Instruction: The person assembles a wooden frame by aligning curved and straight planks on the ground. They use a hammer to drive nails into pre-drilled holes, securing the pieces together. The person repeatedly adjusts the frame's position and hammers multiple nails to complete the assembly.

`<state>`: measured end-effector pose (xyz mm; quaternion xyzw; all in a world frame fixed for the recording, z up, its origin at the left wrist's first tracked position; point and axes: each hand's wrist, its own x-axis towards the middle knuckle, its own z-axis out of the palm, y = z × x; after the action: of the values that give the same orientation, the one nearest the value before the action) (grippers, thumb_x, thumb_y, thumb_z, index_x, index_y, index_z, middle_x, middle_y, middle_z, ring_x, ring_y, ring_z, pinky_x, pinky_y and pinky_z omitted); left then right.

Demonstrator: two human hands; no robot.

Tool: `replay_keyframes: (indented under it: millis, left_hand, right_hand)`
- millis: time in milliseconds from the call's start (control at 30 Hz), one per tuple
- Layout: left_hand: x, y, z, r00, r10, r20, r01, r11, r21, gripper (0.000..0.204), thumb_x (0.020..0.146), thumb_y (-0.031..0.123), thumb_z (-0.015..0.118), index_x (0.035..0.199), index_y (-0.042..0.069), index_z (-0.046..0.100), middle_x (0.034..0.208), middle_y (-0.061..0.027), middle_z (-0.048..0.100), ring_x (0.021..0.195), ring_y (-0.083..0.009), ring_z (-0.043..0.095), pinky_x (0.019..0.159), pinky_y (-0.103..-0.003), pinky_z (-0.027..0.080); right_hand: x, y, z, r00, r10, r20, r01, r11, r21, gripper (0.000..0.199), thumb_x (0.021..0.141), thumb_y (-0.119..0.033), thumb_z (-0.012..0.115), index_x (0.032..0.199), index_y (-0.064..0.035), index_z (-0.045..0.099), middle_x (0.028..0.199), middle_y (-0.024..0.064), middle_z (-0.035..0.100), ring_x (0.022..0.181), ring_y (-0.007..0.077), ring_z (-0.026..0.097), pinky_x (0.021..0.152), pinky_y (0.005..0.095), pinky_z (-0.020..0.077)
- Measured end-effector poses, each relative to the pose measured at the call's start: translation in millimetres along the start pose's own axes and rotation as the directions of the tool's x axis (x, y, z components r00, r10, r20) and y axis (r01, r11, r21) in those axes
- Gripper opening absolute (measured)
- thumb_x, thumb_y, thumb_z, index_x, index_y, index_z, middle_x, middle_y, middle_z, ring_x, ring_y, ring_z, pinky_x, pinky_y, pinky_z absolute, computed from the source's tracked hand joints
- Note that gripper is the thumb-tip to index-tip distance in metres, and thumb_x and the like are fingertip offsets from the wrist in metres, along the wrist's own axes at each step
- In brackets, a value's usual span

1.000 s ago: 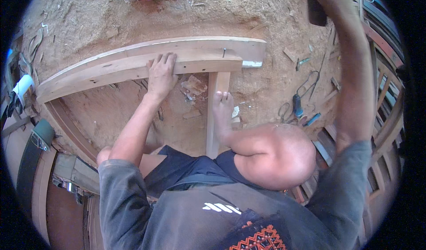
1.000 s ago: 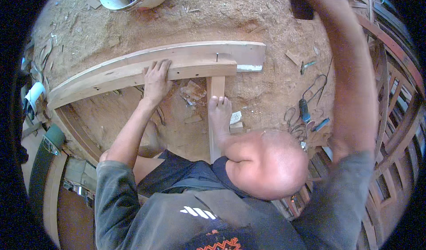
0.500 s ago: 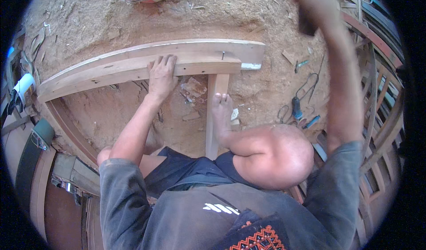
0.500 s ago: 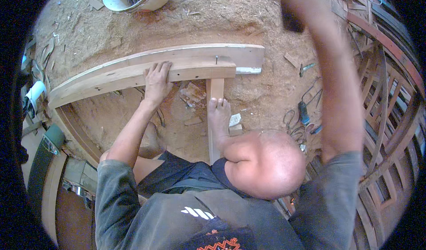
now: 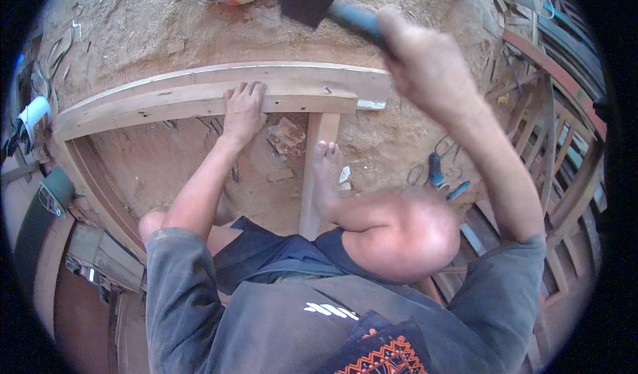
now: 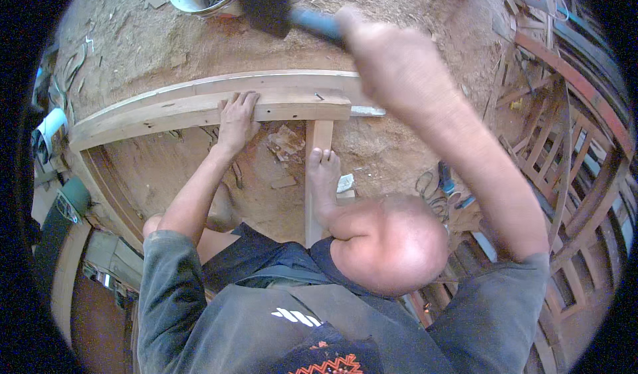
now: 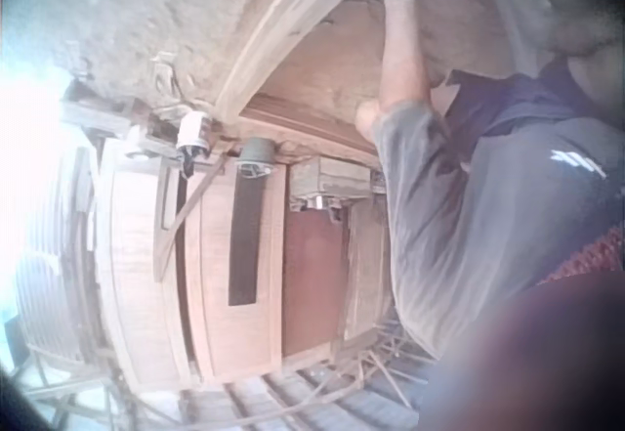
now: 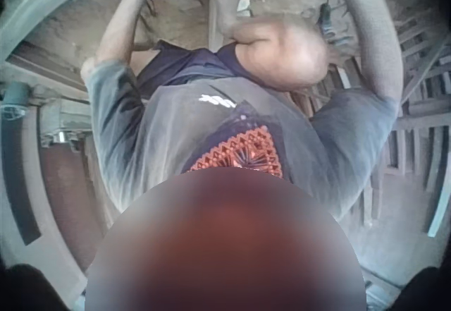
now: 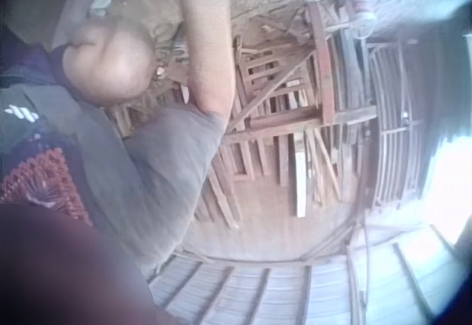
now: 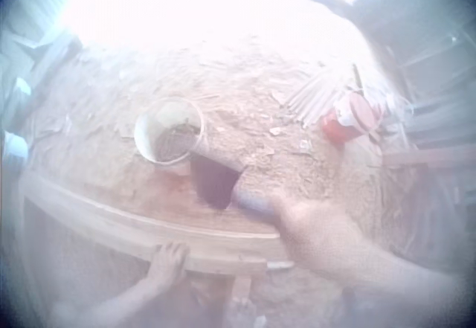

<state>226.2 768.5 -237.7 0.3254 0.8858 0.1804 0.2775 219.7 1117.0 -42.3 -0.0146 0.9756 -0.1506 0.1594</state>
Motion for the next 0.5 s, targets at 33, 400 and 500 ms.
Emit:
replay_keyframes:
  millis: [33, 400, 500]
  left_hand:
    - [-1, -1, 1, 1.0, -0.002, -0.001, 0.002, 1.0, -0.01, 0.063, 0.069, 0.004, 0.075, 0.13, 0.008, 0.06, 0.131, -0.0108, 0.065, 0.125, -0.0345, 0.058, 0.102, -0.057, 0.044]
    - [-2, -4, 7, 0.999, 0.007, -0.032, -0.007, 1.0, -0.011, 0.06, 0.071, 0.006, 0.076, 0.129, 0.007, 0.06, 0.128, -0.0116, 0.066, 0.124, -0.0335, 0.058, 0.105, -0.051, 0.043]
    - [-3, -6, 10, 0.998, 0.032, -0.045, -0.032, 0.999, -0.008, 0.062, 0.069, 0.006, 0.078, 0.128, 0.007, 0.06, 0.128, -0.0118, 0.065, 0.123, -0.0337, 0.059, 0.104, -0.052, 0.043]
  right_hand:
    - [-2, -16, 12, 0.993, -0.103, -0.051, 0.103, 0.995, -0.002, 0.029, 0.089, -0.005, 0.069, 0.11, -0.0078, 0.049, 0.079, 0.023, 0.066, 0.081, 0.0463, 0.07, 0.068, 0.0554, 0.0561]
    - [19, -14, 9, 0.937, 0.134, 0.322, -0.004, 0.928, -0.373, 0.021, 0.096, -0.001, 0.055, 0.116, -0.0033, 0.05, 0.09, 0.0207, 0.072, 0.081, 0.0398, 0.075, 0.065, 0.0486, 0.061]
    - [4, -47, 29, 0.985, -0.09, 0.145, 0.1, 0.993, -0.067, 0.022, 0.096, -0.001, 0.056, 0.116, -0.0056, 0.05, 0.093, 0.0217, 0.071, 0.08, 0.0381, 0.075, 0.065, 0.0494, 0.0608]
